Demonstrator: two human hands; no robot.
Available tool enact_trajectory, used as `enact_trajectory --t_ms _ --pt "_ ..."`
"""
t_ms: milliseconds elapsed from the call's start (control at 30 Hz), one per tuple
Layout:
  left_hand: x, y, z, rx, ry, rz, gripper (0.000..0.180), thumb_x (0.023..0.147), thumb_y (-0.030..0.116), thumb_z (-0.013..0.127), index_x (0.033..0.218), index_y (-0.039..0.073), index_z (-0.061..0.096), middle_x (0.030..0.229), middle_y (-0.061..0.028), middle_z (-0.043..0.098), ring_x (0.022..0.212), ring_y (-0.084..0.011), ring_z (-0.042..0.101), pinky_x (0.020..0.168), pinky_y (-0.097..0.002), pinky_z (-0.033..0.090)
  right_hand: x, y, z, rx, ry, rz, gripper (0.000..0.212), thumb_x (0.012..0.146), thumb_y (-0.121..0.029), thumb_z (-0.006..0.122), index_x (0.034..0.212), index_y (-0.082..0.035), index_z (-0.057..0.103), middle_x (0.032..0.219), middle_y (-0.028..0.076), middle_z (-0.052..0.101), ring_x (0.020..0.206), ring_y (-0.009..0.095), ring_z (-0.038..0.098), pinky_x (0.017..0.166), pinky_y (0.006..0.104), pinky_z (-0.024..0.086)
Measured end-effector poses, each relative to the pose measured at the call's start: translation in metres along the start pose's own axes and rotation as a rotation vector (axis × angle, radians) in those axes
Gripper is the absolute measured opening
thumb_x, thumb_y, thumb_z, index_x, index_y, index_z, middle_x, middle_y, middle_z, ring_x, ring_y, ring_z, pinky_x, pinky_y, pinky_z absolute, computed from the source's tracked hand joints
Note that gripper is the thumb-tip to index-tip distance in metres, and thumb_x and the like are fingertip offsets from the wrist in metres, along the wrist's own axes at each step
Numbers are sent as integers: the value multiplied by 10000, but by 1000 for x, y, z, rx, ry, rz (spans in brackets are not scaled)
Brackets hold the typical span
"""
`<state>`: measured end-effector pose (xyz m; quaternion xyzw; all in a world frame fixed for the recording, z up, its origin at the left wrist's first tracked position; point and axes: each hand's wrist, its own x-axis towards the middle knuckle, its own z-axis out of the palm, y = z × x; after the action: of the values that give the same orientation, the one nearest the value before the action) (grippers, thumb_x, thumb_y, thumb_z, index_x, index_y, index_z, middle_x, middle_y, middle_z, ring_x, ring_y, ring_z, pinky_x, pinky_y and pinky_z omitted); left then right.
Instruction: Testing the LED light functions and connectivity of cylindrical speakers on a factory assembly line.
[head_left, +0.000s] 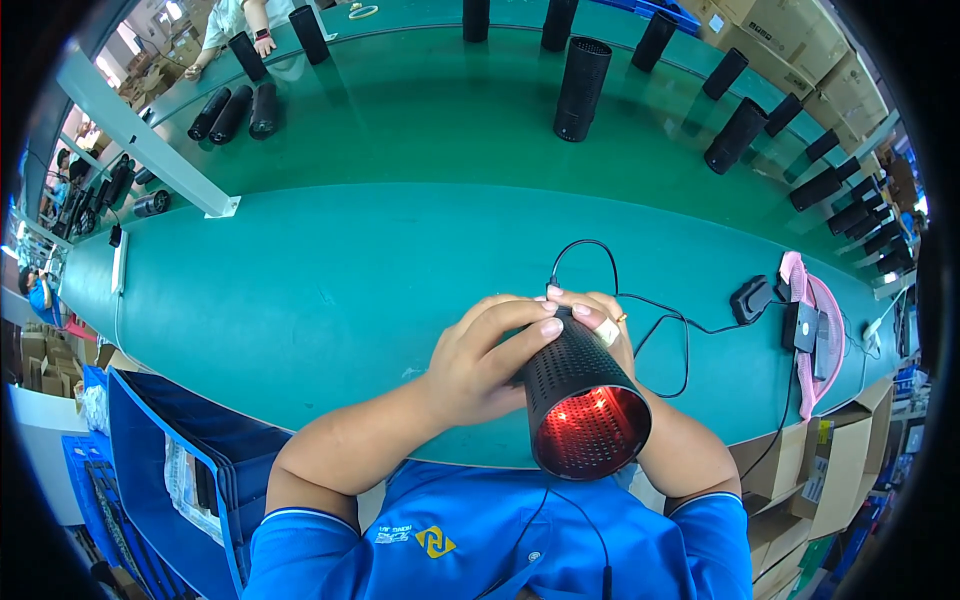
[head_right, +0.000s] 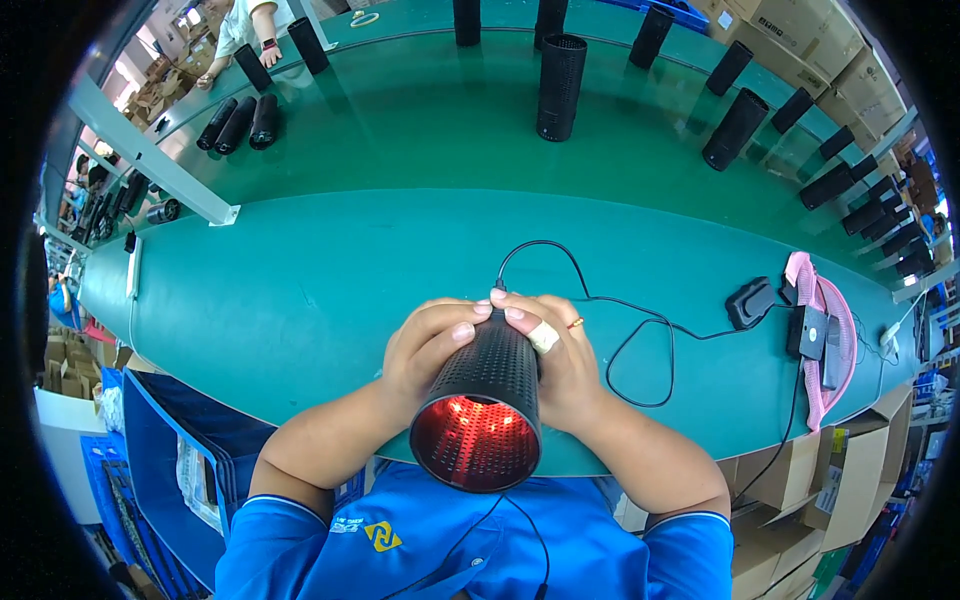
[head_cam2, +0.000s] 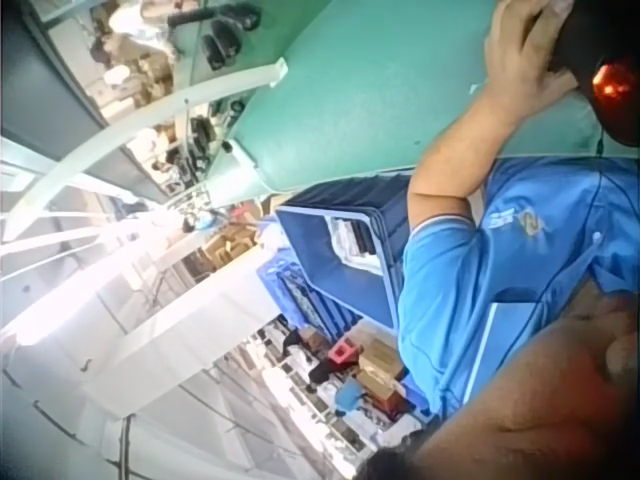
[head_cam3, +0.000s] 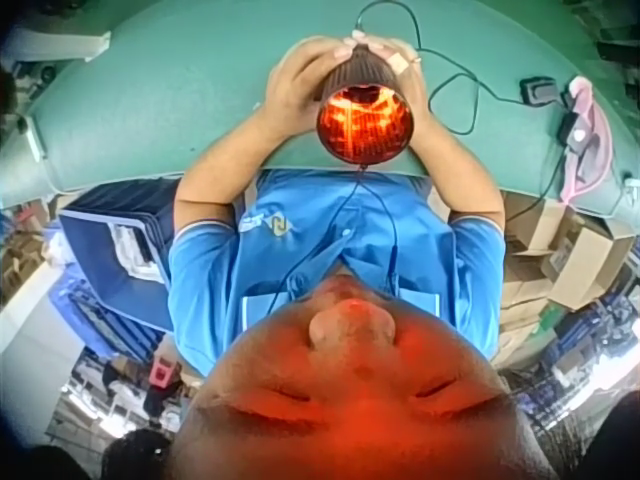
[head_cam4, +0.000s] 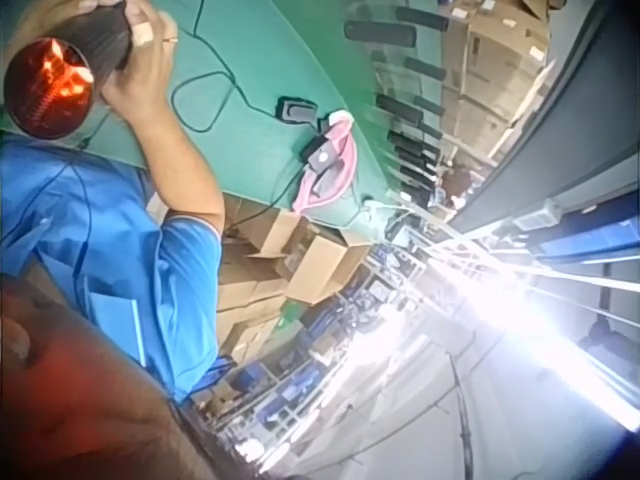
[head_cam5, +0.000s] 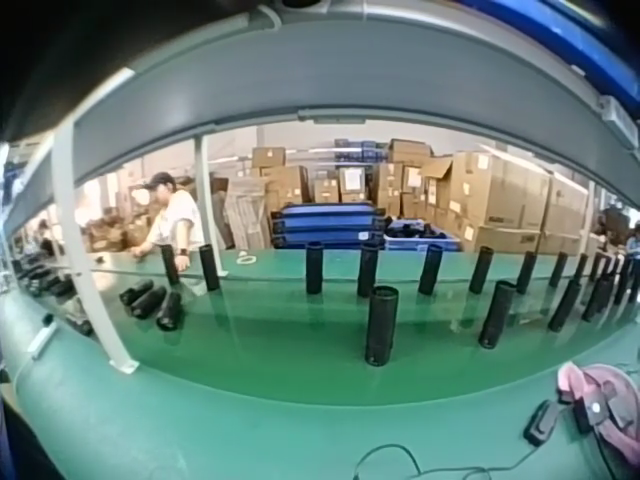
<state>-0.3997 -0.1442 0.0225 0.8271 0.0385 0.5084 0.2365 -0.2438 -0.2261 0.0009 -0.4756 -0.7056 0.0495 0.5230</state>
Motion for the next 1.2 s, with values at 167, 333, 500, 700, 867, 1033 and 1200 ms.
enact_trajectory --t_ms 167,333,500,700,867,1033,1200 --pt "-1 -1 -2 -6 -4 -8 594 615 69 739 1169 100 529 1123 -101 556 917 -275 585 737 -335 507 -1 3 1 28 -11 7 651 657 -43 729 1223 -95 411 1194 142 564 1020 270 583 860 353 417" --pt "-1 -1 -4 -8 5 8 589 621 65 732 1172 99 527 1133 -104 555 923 -278 585 744 -340 509 3 4 1 -26 -11 -80 661 654 -42 729 1229 -92 407 1203 147 558 1018 279 584 861 357 431" --pt "-1 -1 -5 4 11 65 574 632 65 725 1170 96 527 1140 -110 553 928 -287 586 749 -346 512 5 4 4 -21 33 -148 673 659 -34 723 1245 -90 397 1219 163 543 1018 290 582 859 361 448" --pt "0 -1 -11 -19 30 60 550 661 63 710 1173 91 512 1143 -127 551 934 -308 589 752 -362 516 -5 0 7 246 39 195 680 697 -11 706 1282 -82 368 1230 170 528 1022 276 573 857 351 458" --pt "0 -3 -14 -54 75 41 544 688 56 694 1189 87 484 1144 -140 551 934 -314 591 751 -369 517 -10 5 0 785 -76 626 702 726 21 680 1326 -69 328 1217 156 528 1023 247 560 857 327 458" --pt "-6 -6 -10 -103 132 49 548 712 45 676 1210 79 450 1141 -149 553 932 -312 593 750 -370 516 -8 4 -1 1121 -153 846 693 737 35 661 1338 -51 326 1190 138 535 1018 213 550 857 300 452" --pt "-9 -2 -12 -141 130 -37 556 704 41 681 1209 70 449 1124 -146 558 923 -305 594 739 -363 515 3 -11 3 987 -84 804 650 731 3 674 1308 -41 377 1170 135 542 1006 193 550 856 284 445"
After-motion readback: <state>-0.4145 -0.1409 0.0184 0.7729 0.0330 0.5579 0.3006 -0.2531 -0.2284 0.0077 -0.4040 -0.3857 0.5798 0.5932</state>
